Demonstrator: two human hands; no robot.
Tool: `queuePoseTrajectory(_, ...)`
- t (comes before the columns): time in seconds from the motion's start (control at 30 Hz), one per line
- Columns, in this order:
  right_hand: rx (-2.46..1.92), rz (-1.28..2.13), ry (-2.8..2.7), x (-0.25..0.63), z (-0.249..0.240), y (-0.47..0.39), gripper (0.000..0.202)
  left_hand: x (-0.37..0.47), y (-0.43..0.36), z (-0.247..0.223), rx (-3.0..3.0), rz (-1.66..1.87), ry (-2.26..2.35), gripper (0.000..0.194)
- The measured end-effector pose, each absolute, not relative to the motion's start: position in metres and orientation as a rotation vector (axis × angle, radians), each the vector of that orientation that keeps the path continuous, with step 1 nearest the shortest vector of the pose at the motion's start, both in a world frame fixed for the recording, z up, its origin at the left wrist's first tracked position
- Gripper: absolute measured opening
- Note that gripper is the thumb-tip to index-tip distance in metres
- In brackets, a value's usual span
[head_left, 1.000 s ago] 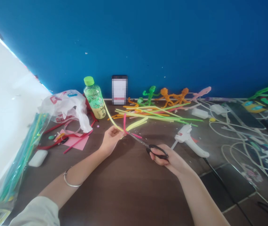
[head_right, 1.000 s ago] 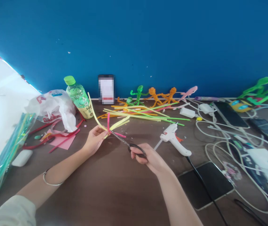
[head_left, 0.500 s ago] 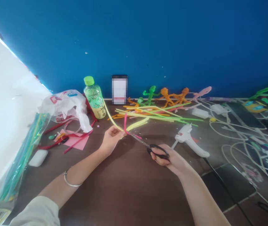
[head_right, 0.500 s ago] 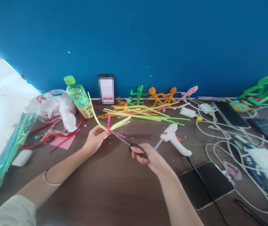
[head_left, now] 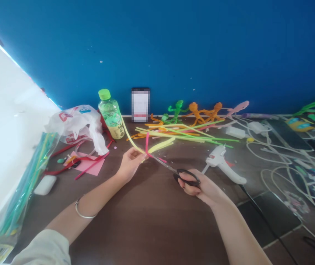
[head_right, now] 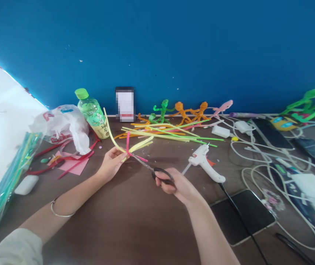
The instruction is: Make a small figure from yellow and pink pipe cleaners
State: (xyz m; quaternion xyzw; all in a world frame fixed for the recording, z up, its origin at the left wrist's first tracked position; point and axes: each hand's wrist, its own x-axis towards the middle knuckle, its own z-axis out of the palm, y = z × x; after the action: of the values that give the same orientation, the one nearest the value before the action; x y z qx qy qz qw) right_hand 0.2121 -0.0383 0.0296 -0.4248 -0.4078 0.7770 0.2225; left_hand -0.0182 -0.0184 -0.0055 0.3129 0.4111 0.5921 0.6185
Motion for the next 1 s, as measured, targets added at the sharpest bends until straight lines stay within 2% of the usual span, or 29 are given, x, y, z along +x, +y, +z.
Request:
queuePoseTrajectory(0.6, -1.185, 2.182, -1.017, 0.214, 0.028, -0.039, 0.035, -0.019, -0.018, -0.006, 0.710, 1.375, 0.930, 0.017)
queuePoseTrajectory(0.83, -1.346, 1.946, -1.084, 0.209, 0.033, -0.038, 0.036, -0.019, -0.018, -0.003, 0.664, 1.368, 0.906, 0.016)
queuePoseTrajectory(1.0, -1.669, 1.456, -1.359, 0.202, 0.027, -0.038, 0.038, -0.019, -0.018, -0.003, 0.673, 1.365, 0.898, 0.016)
